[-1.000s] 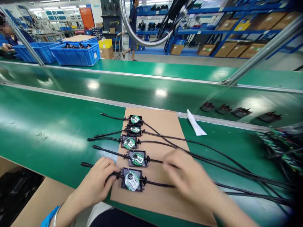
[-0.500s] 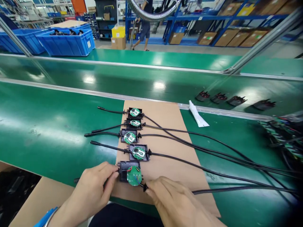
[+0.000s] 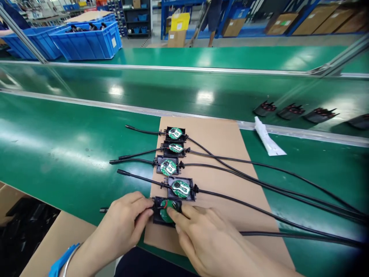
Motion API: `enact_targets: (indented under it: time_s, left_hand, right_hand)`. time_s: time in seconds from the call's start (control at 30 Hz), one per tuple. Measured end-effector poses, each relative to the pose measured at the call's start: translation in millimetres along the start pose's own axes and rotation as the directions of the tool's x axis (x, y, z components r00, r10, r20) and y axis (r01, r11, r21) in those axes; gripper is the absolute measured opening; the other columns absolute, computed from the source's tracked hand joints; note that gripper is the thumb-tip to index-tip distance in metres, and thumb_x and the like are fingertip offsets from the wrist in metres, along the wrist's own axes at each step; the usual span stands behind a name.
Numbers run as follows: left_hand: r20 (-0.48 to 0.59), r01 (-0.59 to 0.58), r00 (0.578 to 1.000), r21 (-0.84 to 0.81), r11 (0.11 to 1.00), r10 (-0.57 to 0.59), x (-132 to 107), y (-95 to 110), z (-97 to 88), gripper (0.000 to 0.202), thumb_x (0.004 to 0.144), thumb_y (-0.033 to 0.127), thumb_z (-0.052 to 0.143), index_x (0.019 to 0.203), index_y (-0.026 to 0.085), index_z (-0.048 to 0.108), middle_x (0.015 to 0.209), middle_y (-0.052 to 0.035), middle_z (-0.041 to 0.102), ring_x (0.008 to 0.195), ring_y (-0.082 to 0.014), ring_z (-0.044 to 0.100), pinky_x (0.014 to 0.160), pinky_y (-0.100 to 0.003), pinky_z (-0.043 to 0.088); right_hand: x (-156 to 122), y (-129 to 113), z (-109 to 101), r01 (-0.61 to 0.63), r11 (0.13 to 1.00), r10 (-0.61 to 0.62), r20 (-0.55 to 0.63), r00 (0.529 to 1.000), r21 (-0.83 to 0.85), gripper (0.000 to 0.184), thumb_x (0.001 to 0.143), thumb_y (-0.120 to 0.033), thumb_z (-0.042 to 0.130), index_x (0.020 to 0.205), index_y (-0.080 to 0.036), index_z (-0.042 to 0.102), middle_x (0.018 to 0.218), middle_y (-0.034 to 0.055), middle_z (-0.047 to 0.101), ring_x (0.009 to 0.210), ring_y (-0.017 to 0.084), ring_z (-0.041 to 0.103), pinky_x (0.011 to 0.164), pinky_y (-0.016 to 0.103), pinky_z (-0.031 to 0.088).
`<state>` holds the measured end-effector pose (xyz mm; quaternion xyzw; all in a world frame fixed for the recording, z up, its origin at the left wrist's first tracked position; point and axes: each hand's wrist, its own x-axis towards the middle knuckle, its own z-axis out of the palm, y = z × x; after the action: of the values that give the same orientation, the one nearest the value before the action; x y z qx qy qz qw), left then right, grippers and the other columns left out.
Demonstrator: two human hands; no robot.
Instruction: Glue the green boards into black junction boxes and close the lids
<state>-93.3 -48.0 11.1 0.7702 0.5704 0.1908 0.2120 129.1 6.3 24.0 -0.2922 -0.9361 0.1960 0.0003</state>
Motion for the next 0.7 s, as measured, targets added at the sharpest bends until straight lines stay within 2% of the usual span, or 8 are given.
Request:
enact_targets:
  time_s: [0.07, 0.13, 0.27, 0.33, 0.43, 0.57, 0.63, 0.7]
  left_hand:
    - [-0.015, -0.053, 0.998, 0.087, 0.995, 0.054, 1.0, 0.4, -0.3, 0.023, 0.093, 0.014, 0.042, 0.106, 0.021, 0.059, 0.083, -0.0031, 0.061, 0.071, -0.0173, 0.059, 0.06, -0.026, 0.048]
    - [0.011, -0.115, 0.993, 0.246, 0.962, 0.116, 2.6, 3.3, -0.8, 0.028, 0.087, 0.005, 0.039, 0.101, 0.018, 0.059, 0.077, -0.0037, 0.059, 0.066, -0.0194, 0.056, 0.054, -0.029, 0.045]
    - [0.161, -0.264, 0.965, 0.54, 0.799, 0.209, 7.3, 14.5, -3.2, 0.029, 0.068, -0.002, 0.041, 0.084, 0.015, 0.058, 0.072, -0.0056, 0.055, 0.061, -0.0226, 0.05, 0.05, -0.034, 0.042]
    - [0.216, -0.325, 0.946, 0.624, 0.71, 0.244, 9.4, 20.5, -3.9, 0.026, 0.064, 0.0, 0.044, 0.079, 0.015, 0.059, 0.069, -0.006, 0.053, 0.058, -0.0223, 0.049, 0.047, -0.034, 0.04]
    - [0.245, -0.342, 0.939, 0.698, 0.629, 0.24, 11.6, 27.1, -3.1, 0.022, 0.061, 0.001, 0.049, 0.075, 0.015, 0.06, 0.067, -0.0058, 0.053, 0.058, -0.0217, 0.049, 0.046, -0.032, 0.04]
    - [0.234, -0.324, 0.946, 0.696, 0.64, 0.224, 14.0, 25.5, -1.7, 0.017, 0.064, 0.003, 0.055, 0.074, 0.014, 0.062, 0.068, -0.0047, 0.056, 0.059, -0.0212, 0.05, 0.049, -0.032, 0.044]
    - [0.2, -0.288, 0.958, 0.659, 0.695, 0.207, 14.1, 20.1, -2.7, 0.014, 0.068, 0.003, 0.058, 0.075, 0.015, 0.062, 0.068, -0.004, 0.057, 0.06, -0.021, 0.052, 0.053, -0.033, 0.046]
    - [0.138, -0.23, 0.973, 0.574, 0.786, 0.184, 12.3, 13.3, -4.2, 0.013, 0.075, 0.005, 0.058, 0.08, 0.016, 0.062, 0.072, -0.0027, 0.059, 0.063, -0.0202, 0.053, 0.056, -0.033, 0.045]
  right_hand:
    - [1.0, -1.1, 3.7, 0.02, 0.999, -0.021, -0.026, 0.999, -0.026, 0.042, 0.085, -0.02, 0.045, 0.124, -0.015, 0.059, 0.092, 0.0074, 0.069, 0.072, 0.023, 0.066, 0.056, 0.035, 0.044]
    - [1.4, -2.4, 6.7, 0.031, 0.998, -0.034, -0.047, 0.998, -0.049, 0.043, 0.083, -0.019, 0.046, 0.123, -0.012, 0.06, 0.091, 0.0072, 0.07, 0.07, 0.023, 0.066, 0.055, 0.035, 0.042]
    - [1.4, -4.6, 10.8, 0.029, 0.998, -0.033, -0.072, 0.997, -0.054, 0.04, 0.081, -0.02, 0.048, 0.118, -0.013, 0.063, 0.088, 0.0053, 0.067, 0.069, 0.021, 0.062, 0.051, 0.035, 0.036]
    - [1.0, -4.9, 13.3, 0.023, 0.999, -0.026, -0.08, 0.996, -0.04, 0.037, 0.08, -0.019, 0.049, 0.114, -0.014, 0.064, 0.088, 0.0048, 0.065, 0.07, 0.021, 0.06, 0.051, 0.036, 0.033]
    - [-0.3, -5.0, 17.3, 0.01, 1.0, -0.011, -0.087, 0.996, -0.01, 0.03, 0.08, -0.016, 0.049, 0.105, -0.017, 0.064, 0.09, 0.0039, 0.062, 0.073, 0.02, 0.056, 0.052, 0.035, 0.029]
    - [0.5, -7.7, 18.0, 0.011, 1.0, -0.011, -0.147, 0.989, 0.0, 0.02, 0.08, -0.015, 0.051, 0.095, -0.017, 0.064, 0.09, 0.0037, 0.06, 0.077, 0.02, 0.052, 0.057, 0.035, 0.031]
    - [3.7, -11.7, 15.7, 0.012, 1.0, -0.018, -0.207, 0.978, -0.027, 0.016, 0.078, -0.015, 0.053, 0.089, -0.016, 0.064, 0.086, 0.0042, 0.057, 0.077, 0.02, 0.048, 0.061, 0.035, 0.033]
    - [8.3, -17.1, 13.9, 0.017, 0.997, -0.036, -0.273, 0.961, -0.07, 0.011, 0.077, -0.015, 0.055, 0.083, -0.016, 0.063, 0.083, 0.0047, 0.055, 0.076, 0.02, 0.046, 0.066, 0.035, 0.034]
